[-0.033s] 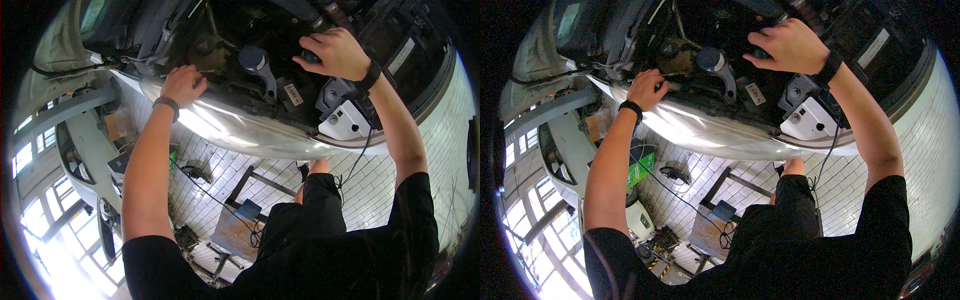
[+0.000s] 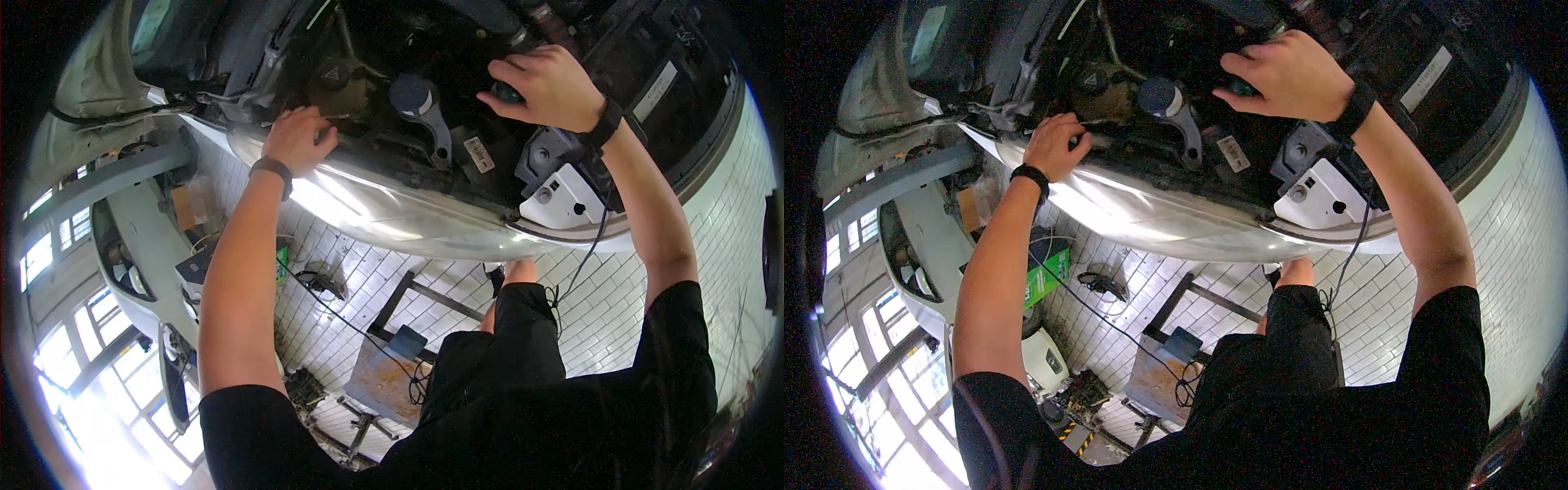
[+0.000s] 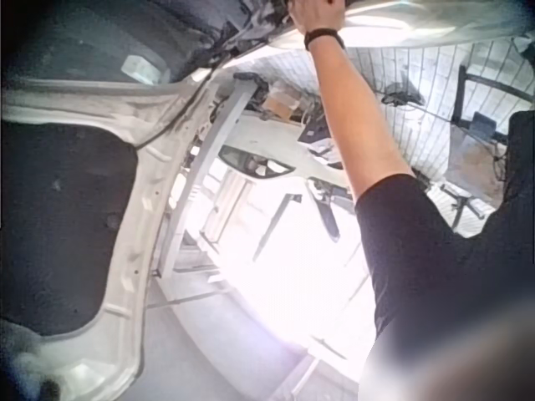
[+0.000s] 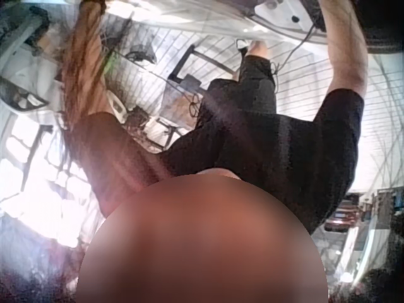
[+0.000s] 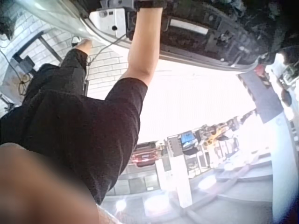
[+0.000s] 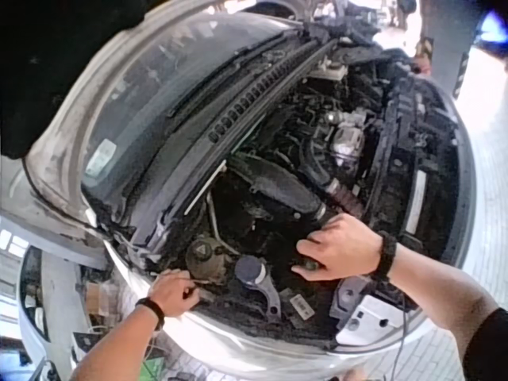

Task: The person walks to a white car with its hood open and uses a wrench and a screwdriver to work on components within the engine bay. The person repeatedly tightens and adjusts parts under the hood.

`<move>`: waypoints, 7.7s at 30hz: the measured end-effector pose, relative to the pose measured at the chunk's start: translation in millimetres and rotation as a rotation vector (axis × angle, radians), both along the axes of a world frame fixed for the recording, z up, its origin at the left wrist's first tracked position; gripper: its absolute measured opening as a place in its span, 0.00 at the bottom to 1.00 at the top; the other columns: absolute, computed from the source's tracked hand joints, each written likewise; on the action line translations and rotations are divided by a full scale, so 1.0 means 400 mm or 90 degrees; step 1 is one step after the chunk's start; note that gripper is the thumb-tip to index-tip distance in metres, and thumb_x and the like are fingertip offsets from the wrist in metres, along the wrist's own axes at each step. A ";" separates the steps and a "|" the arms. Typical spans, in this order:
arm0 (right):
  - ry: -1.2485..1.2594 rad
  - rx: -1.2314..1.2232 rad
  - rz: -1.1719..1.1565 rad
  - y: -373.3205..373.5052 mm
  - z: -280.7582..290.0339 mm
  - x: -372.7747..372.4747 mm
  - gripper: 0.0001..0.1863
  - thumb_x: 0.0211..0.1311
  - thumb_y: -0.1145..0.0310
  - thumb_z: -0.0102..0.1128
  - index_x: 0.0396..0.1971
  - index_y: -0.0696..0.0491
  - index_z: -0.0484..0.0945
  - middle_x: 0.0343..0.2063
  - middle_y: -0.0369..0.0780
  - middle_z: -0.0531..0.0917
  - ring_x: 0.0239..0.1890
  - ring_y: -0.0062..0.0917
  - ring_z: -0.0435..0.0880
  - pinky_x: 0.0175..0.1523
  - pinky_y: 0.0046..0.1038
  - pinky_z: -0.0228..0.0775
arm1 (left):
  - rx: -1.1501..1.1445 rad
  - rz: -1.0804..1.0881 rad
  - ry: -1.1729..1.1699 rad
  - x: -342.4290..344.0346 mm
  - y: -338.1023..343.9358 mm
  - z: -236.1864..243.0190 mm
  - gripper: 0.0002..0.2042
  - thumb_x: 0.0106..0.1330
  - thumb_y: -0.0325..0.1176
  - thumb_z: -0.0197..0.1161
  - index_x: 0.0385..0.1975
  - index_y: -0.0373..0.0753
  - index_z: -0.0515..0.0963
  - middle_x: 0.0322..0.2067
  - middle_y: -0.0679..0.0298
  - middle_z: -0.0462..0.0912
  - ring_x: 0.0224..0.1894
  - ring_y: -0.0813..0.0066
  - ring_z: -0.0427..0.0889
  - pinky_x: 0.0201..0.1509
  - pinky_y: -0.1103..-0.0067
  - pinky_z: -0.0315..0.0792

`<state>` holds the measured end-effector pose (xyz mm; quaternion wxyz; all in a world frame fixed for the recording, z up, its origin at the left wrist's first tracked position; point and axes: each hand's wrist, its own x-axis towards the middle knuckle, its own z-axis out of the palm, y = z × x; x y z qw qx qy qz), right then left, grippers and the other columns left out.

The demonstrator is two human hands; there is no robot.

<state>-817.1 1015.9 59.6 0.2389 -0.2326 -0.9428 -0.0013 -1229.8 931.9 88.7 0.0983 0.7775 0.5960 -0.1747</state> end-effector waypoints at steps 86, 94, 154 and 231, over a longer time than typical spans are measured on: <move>-0.129 -0.257 -0.274 0.122 -0.086 0.132 0.18 0.54 0.83 0.55 0.46 0.59 0.78 0.43 0.46 0.84 0.47 0.41 0.84 0.58 0.37 0.73 | -0.676 0.287 -0.915 0.691 -0.119 -0.128 0.15 0.61 0.37 0.62 0.24 0.27 0.77 0.25 0.40 0.81 0.30 0.42 0.84 0.35 0.55 0.77; 0.005 -0.263 -0.221 0.137 -0.104 0.056 0.10 0.59 0.76 0.58 0.40 0.58 0.81 0.35 0.41 0.83 0.43 0.33 0.83 0.56 0.30 0.69 | -0.695 0.267 -0.975 0.644 -0.062 -0.156 0.16 0.65 0.36 0.61 0.24 0.25 0.81 0.18 0.44 0.79 0.18 0.58 0.80 0.29 0.62 0.70; -0.126 -0.442 -0.145 0.136 -0.083 -0.043 0.12 0.52 0.69 0.75 0.33 0.58 0.83 0.30 0.46 0.85 0.31 0.45 0.85 0.38 0.34 0.78 | -0.720 0.218 -0.911 0.607 -0.008 -0.153 0.14 0.63 0.35 0.64 0.21 0.30 0.82 0.25 0.43 0.84 0.31 0.43 0.86 0.38 0.59 0.79; -0.293 -0.243 -0.203 0.072 -0.015 -0.052 0.14 0.57 0.66 0.71 0.39 0.55 0.78 0.36 0.44 0.83 0.39 0.44 0.83 0.43 0.38 0.78 | -0.578 0.114 -0.891 0.609 0.002 -0.185 0.18 0.65 0.41 0.63 0.18 0.32 0.78 0.20 0.47 0.80 0.24 0.44 0.81 0.31 0.58 0.72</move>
